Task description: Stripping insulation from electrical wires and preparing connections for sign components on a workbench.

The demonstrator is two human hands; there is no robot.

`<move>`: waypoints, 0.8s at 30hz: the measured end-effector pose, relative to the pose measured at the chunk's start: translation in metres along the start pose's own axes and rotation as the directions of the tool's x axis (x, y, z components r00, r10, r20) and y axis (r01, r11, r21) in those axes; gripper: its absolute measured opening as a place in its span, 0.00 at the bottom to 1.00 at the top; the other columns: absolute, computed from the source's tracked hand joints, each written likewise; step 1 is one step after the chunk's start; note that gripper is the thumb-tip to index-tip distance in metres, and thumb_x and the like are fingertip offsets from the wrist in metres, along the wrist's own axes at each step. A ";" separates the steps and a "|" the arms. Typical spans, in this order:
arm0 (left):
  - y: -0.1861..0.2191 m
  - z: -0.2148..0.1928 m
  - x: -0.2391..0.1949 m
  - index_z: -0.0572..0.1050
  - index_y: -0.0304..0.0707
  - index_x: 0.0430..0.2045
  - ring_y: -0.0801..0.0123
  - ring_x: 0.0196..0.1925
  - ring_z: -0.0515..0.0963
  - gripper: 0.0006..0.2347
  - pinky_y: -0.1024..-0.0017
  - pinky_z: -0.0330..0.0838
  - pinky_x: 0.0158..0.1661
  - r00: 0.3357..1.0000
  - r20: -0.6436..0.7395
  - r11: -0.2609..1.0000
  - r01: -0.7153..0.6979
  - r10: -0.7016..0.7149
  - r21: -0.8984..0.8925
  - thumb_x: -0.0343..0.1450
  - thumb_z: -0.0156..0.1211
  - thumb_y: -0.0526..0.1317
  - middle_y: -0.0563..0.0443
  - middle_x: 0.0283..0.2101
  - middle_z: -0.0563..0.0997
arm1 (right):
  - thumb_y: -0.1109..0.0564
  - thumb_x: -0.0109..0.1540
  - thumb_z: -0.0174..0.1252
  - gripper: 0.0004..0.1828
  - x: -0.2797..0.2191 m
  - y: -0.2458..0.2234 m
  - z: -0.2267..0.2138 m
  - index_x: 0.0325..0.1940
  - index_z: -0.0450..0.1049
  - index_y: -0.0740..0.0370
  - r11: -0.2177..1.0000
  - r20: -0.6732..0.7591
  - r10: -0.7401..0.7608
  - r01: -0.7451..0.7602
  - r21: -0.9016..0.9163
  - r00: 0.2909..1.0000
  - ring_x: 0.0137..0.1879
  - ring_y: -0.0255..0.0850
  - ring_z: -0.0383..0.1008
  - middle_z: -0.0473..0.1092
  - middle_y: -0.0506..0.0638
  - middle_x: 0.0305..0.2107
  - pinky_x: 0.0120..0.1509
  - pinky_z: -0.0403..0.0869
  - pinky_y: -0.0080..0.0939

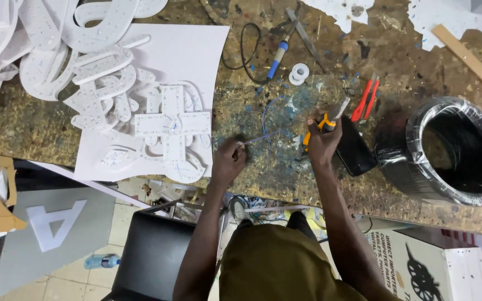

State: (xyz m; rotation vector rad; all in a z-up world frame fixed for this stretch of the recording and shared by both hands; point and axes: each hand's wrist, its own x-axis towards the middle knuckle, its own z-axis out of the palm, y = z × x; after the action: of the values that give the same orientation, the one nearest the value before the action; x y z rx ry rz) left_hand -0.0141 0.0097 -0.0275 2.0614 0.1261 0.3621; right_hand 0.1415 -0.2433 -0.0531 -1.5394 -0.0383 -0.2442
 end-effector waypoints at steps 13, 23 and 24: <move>-0.016 0.010 0.006 0.82 0.36 0.34 0.46 0.26 0.87 0.06 0.49 0.84 0.27 0.993 -0.122 0.944 0.036 0.005 0.328 0.79 0.63 0.38 0.41 0.33 0.82 | 0.75 0.70 0.64 0.19 0.003 -0.016 0.005 0.63 0.73 0.64 1.000 0.053 -0.014 0.012 0.029 0.999 0.45 0.39 0.74 0.72 0.51 0.41 0.52 0.75 0.51; -0.029 0.022 0.001 0.85 0.37 0.39 0.40 0.26 0.87 0.07 0.44 0.82 0.28 0.978 -0.208 0.912 0.059 0.029 0.406 0.74 0.63 0.40 0.39 0.33 0.84 | 0.75 0.71 0.63 0.26 0.004 0.006 0.005 0.73 0.71 0.65 0.996 0.086 -0.044 0.037 0.085 0.995 0.47 0.38 0.74 0.75 0.52 0.41 0.56 0.76 0.51; -0.028 0.023 0.001 0.85 0.37 0.39 0.39 0.25 0.87 0.08 0.43 0.81 0.28 0.977 -0.213 0.916 0.062 0.026 0.397 0.73 0.63 0.39 0.38 0.33 0.84 | 0.75 0.71 0.63 0.24 0.004 0.004 0.005 0.70 0.73 0.63 0.994 0.085 -0.050 0.042 0.096 0.995 0.47 0.38 0.74 0.75 0.52 0.40 0.57 0.77 0.51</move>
State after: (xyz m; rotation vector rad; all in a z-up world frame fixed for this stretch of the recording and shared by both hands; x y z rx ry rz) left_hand -0.0045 0.0045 -0.0620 2.4201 0.3785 0.5866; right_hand 0.1468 -0.2385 -0.0565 -1.4554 -0.1523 -0.2090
